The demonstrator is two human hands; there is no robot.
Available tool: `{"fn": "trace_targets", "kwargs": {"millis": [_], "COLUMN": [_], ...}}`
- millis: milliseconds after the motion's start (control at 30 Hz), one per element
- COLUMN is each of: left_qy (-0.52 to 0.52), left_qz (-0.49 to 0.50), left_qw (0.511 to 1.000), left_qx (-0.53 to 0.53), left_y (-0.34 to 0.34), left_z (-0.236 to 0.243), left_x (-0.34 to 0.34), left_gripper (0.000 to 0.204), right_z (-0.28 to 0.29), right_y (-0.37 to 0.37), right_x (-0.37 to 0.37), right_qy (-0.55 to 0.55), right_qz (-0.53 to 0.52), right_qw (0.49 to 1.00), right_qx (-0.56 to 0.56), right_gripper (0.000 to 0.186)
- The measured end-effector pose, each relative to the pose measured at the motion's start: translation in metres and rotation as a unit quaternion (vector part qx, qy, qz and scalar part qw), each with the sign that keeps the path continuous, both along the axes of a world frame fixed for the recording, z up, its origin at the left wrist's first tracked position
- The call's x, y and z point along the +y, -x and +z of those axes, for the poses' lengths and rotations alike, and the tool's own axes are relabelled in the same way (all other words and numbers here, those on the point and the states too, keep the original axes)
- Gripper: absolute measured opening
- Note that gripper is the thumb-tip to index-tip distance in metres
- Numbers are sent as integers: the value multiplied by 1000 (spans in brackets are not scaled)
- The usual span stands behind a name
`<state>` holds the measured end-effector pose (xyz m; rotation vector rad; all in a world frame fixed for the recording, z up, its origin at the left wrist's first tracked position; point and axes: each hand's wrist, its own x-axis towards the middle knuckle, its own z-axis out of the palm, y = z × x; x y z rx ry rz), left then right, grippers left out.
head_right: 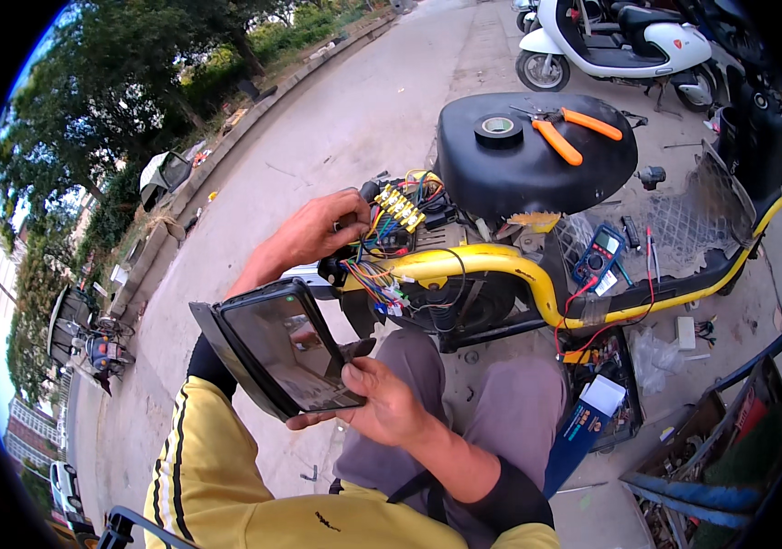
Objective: The person sits on the ground and works on the exposed wiring of a yellow electric scooter. They use a smartphone to view a reference image and a multimeter to test electrical connections in the wiring harness.
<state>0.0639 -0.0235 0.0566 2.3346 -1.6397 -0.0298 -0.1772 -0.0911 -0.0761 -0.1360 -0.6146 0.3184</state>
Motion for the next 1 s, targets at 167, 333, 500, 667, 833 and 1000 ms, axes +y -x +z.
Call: {"fn": "trace_targets", "kwargs": {"millis": [167,333,500,667,833,1000], "left_qy": [119,165,134,64,36,82], "left_qz": [-25,25,-18,-54,-34,-6], "left_qw": [985,937,965,994,999,989], "left_qx": [122,308,225,64,-7,-121], "left_y": [-26,-56,-68,-74,-84,-85], "left_z": [-8,-8,4,17,16,-2], "left_x": [4,8,11,-2,-13,-14], "left_gripper": [12,10,12,17,19,18], "right_z": [-6,2,0,-3,-2,-2], "right_y": [-4,-1,-2,-6,-5,-6], "right_x": [-1,0,3,2,4,5], "right_qy": [17,-17,-15,-4,-4,-2], "right_qz": [-8,-30,-12,-10,-13,-15], "right_qw": [1000,998,999,1000,999,999], "right_qx": [3,43,36,27,38,40], "right_gripper": [79,71,71,74,71,71]}}
